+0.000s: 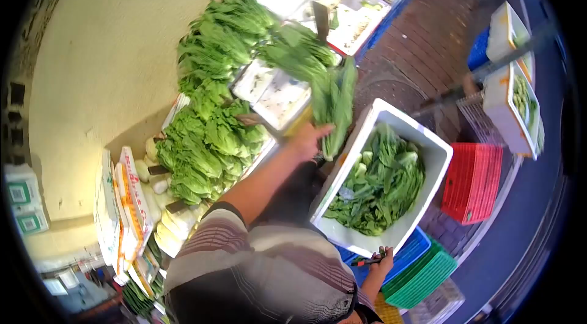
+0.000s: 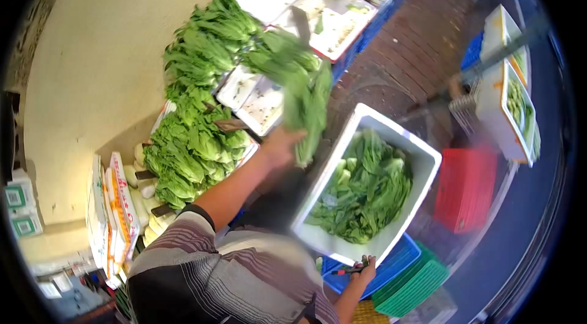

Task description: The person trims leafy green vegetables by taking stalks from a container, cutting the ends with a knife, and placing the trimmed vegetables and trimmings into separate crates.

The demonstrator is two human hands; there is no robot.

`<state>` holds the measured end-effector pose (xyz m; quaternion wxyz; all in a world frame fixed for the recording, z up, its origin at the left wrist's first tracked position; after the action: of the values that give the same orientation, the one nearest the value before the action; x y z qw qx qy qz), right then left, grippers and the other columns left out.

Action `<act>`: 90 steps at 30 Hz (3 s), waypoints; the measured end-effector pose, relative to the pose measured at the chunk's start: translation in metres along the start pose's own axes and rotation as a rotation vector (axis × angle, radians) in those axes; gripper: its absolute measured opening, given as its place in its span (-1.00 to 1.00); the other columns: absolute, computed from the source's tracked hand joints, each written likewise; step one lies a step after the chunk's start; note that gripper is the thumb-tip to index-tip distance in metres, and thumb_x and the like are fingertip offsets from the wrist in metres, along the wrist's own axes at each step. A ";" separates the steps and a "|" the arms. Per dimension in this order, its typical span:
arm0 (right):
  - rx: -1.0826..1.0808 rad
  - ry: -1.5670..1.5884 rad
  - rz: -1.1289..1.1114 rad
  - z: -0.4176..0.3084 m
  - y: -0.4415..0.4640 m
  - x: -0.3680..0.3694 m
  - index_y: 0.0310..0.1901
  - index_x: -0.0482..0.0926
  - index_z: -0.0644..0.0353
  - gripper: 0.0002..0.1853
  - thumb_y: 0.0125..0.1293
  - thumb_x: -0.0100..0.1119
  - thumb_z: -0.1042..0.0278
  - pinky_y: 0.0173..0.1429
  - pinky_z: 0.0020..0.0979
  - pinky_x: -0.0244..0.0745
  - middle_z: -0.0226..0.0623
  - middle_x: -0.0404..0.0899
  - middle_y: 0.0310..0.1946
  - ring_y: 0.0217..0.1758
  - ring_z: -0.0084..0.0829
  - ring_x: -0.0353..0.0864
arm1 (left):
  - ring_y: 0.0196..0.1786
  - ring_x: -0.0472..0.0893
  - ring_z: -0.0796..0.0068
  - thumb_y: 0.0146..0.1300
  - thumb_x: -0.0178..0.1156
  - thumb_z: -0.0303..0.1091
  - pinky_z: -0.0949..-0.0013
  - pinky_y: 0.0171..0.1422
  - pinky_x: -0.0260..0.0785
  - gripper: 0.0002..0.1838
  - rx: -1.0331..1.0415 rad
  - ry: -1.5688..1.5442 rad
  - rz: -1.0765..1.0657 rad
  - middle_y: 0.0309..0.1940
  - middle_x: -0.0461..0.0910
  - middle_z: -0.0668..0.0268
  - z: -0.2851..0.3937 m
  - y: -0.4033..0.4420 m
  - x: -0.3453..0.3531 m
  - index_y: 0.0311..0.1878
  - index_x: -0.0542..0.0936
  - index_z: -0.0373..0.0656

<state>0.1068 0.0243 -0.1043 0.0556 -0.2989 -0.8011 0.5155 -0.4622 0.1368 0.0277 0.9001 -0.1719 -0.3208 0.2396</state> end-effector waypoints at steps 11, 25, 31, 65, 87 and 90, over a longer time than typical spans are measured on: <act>0.000 -0.285 -0.131 -0.021 -0.007 0.126 -0.05 0.49 0.05 -0.74 0.49 0.09 0.04 -0.46 -0.34 0.41 -0.31 0.65 -0.32 -0.68 -0.53 0.28 | 0.28 0.52 0.01 0.44 0.23 -0.33 0.01 0.36 0.49 -0.42 0.523 -0.252 0.655 0.27 0.44 -0.05 0.271 0.132 -0.263 0.40 0.25 -0.32; 0.073 -0.391 -0.052 0.005 -0.027 0.171 -0.01 0.44 0.11 -0.72 0.39 0.19 0.17 -0.58 -0.36 0.39 -0.22 0.61 -0.32 -0.74 -0.52 0.29 | -0.31 0.57 0.28 0.35 0.34 -0.11 0.26 -0.30 0.49 -0.37 0.249 0.097 0.956 -0.08 0.47 0.03 0.171 0.154 -0.368 0.25 0.35 -0.37; 0.029 -0.437 -0.111 -0.006 -0.030 0.197 -0.07 0.47 0.14 -0.76 0.39 0.19 0.18 -0.58 -0.40 0.40 -0.21 0.60 -0.30 -0.71 -0.54 0.31 | -0.28 0.51 0.12 0.43 0.24 -0.11 -0.05 -0.07 0.54 -0.56 0.050 -0.489 0.895 -0.27 0.51 0.11 0.089 0.202 -0.375 0.16 0.45 -0.23; -0.011 -0.574 -0.191 0.029 -0.029 0.244 -0.11 0.56 0.12 -0.75 0.40 0.19 0.12 -0.58 -0.38 0.38 -0.28 0.60 -0.40 -0.59 -0.40 0.49 | 0.58 0.19 0.02 0.47 -0.05 0.25 0.07 0.62 0.02 -0.20 0.096 1.502 0.745 0.55 0.19 0.04 0.299 0.276 -0.485 0.51 0.30 -0.24; -0.981 -1.482 -0.310 -0.128 0.037 0.429 0.22 0.49 0.24 -0.44 0.27 0.26 0.09 -0.01 -0.08 0.59 0.03 0.68 -0.16 -0.13 0.04 0.71 | 0.09 0.61 0.40 0.44 0.24 -0.20 0.36 0.27 0.43 -0.60 -0.047 1.045 0.193 0.04 0.67 0.20 0.020 0.110 -0.069 0.19 0.60 -0.26; -0.963 -1.710 -0.107 -0.075 0.069 0.436 0.41 0.18 0.38 -0.18 0.25 0.28 0.10 0.08 -0.08 0.61 0.08 0.62 -0.04 -0.03 0.08 0.70 | -0.06 0.61 0.59 0.43 0.26 -0.30 0.48 0.09 0.46 -0.68 -0.055 0.795 -0.030 -0.09 0.68 0.31 -0.054 0.080 -0.017 0.13 0.62 -0.28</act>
<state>-0.1898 0.3373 -0.2244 -0.6477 0.2209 -0.7082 0.1733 -0.4638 0.1858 -0.0574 0.9526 -0.2705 0.0436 0.1324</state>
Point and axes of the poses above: each hand's wrist, its own y-axis towards the middle knuckle, its own x-axis out of the palm, z = x × y, the point moved 5 cm from there along y, towards the middle knuckle
